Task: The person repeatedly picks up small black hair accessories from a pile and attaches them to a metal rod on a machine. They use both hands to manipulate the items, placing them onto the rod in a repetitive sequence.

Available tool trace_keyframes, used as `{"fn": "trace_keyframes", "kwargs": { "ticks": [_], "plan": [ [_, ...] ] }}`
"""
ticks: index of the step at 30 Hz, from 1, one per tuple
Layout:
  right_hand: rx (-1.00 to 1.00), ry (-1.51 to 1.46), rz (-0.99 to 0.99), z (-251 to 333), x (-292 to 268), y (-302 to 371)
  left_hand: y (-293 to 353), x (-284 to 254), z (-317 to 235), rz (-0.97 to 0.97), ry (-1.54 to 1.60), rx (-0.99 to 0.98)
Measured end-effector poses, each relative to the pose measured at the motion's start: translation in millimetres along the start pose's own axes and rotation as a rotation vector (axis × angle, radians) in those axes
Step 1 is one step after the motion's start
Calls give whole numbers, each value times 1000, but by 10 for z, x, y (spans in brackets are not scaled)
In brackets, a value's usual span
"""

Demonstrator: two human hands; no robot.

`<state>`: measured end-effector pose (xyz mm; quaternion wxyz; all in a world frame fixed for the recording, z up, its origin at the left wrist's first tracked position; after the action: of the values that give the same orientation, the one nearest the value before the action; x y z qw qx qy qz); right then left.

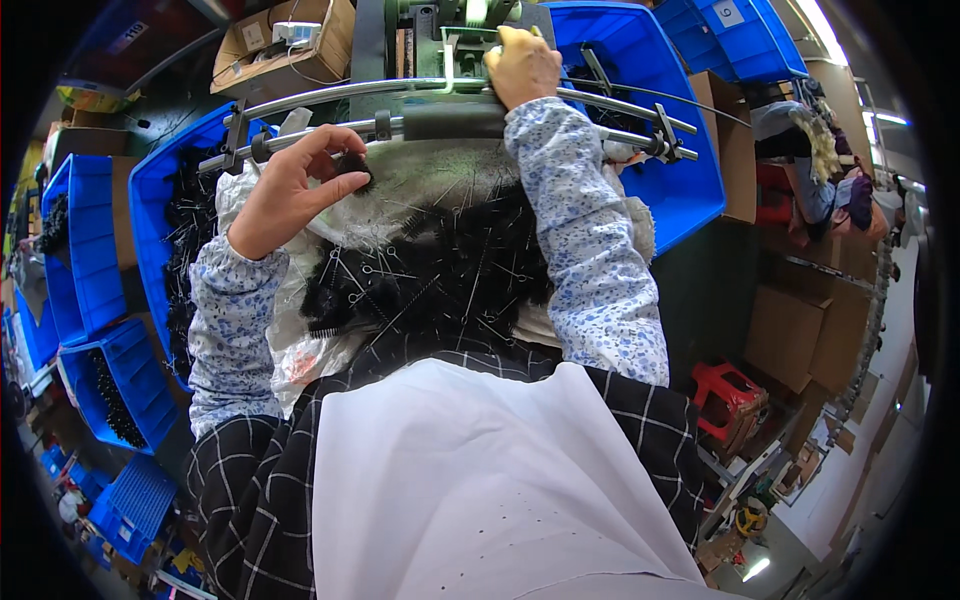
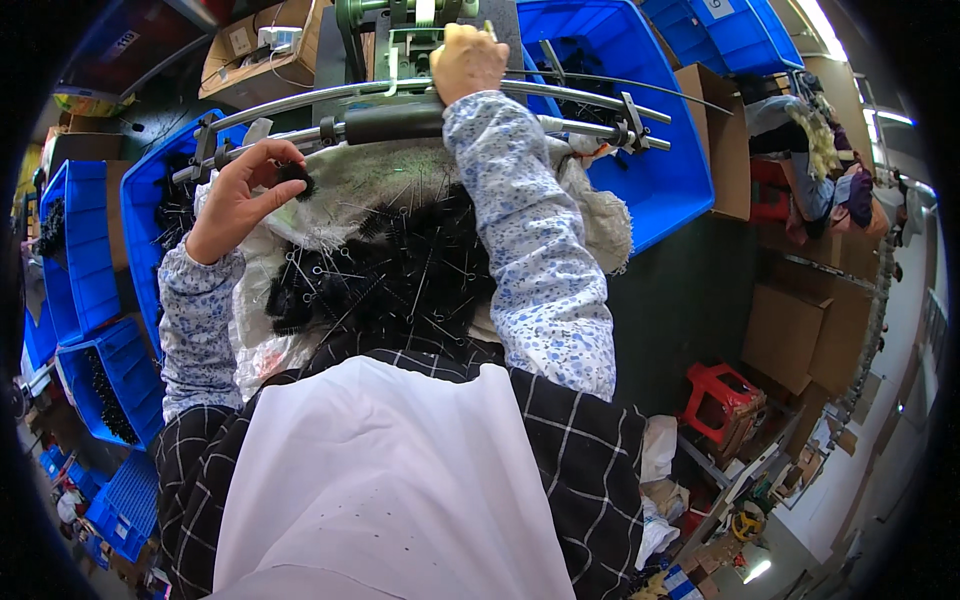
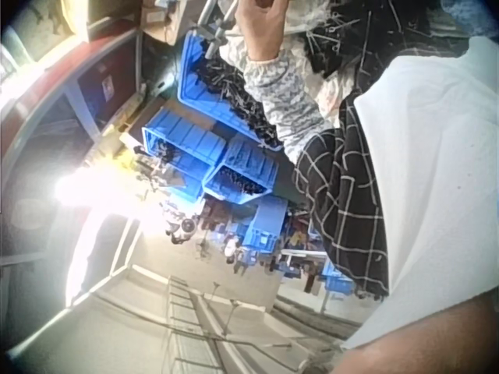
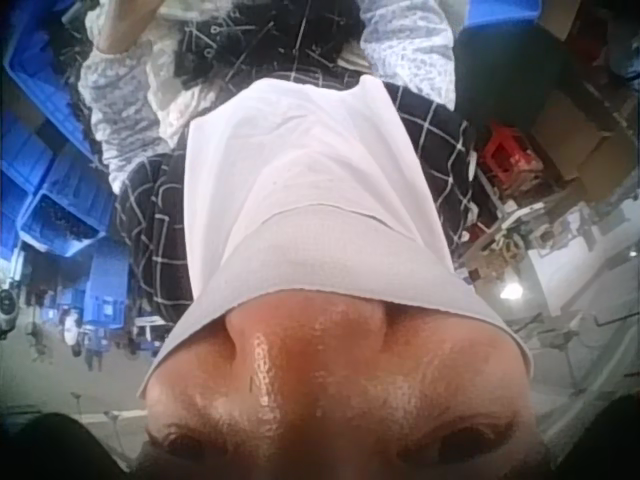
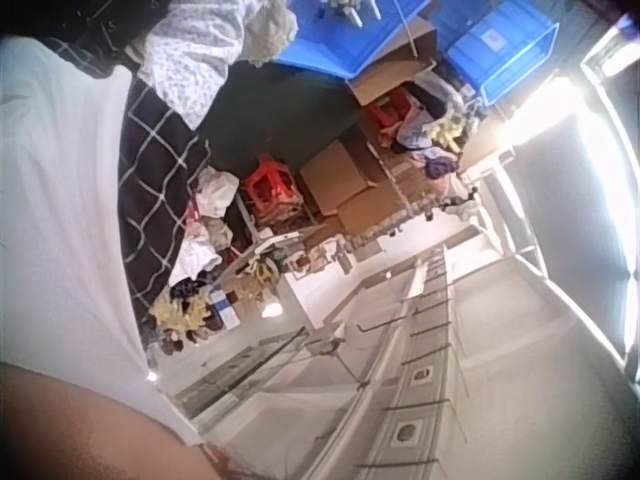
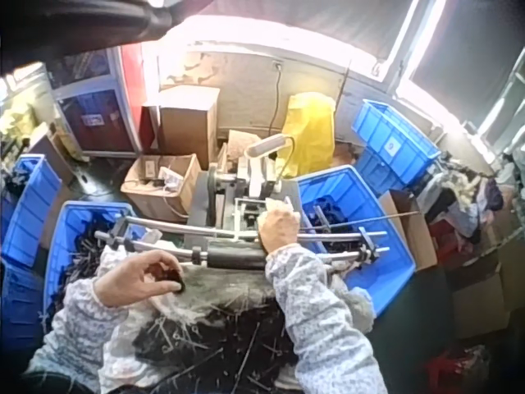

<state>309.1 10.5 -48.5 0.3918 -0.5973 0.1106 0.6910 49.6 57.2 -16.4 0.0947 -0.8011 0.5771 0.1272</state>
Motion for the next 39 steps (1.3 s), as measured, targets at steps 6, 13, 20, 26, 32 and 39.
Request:
{"fn": "trace_keyframes", "kwargs": {
  "ticks": [6,13,20,26,32,39],
  "plan": [
    [-96,106,-131,106,-65,40,-27,-10,-108,-4,-51,49],
    [-48,92,-51,-541,-89,-104,92,-201,-68,-174,62,157],
    [-76,202,153,-969,62,-505,-115,-31,-125,-67,138,234],
    [108,363,-76,-1276,-796,-505,-170,71,-97,-20,171,182],
    [7,-276,796,303,-588,700,-351,330,31,-175,278,158],
    [8,-352,597,320,-479,572,77,69,-36,-306,-19,100]
  ]
}}
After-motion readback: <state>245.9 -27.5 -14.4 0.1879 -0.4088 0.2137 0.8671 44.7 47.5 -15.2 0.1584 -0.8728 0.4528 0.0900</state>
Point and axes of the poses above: each hand's wrist, its own y-axis away from the middle knuckle, its own x-axis out of the palm, z = x × y, the point moved 7 cm from there along -y, towards the middle knuckle, and after that the axes turned 9 degrees about x, right-handed, at the moved point
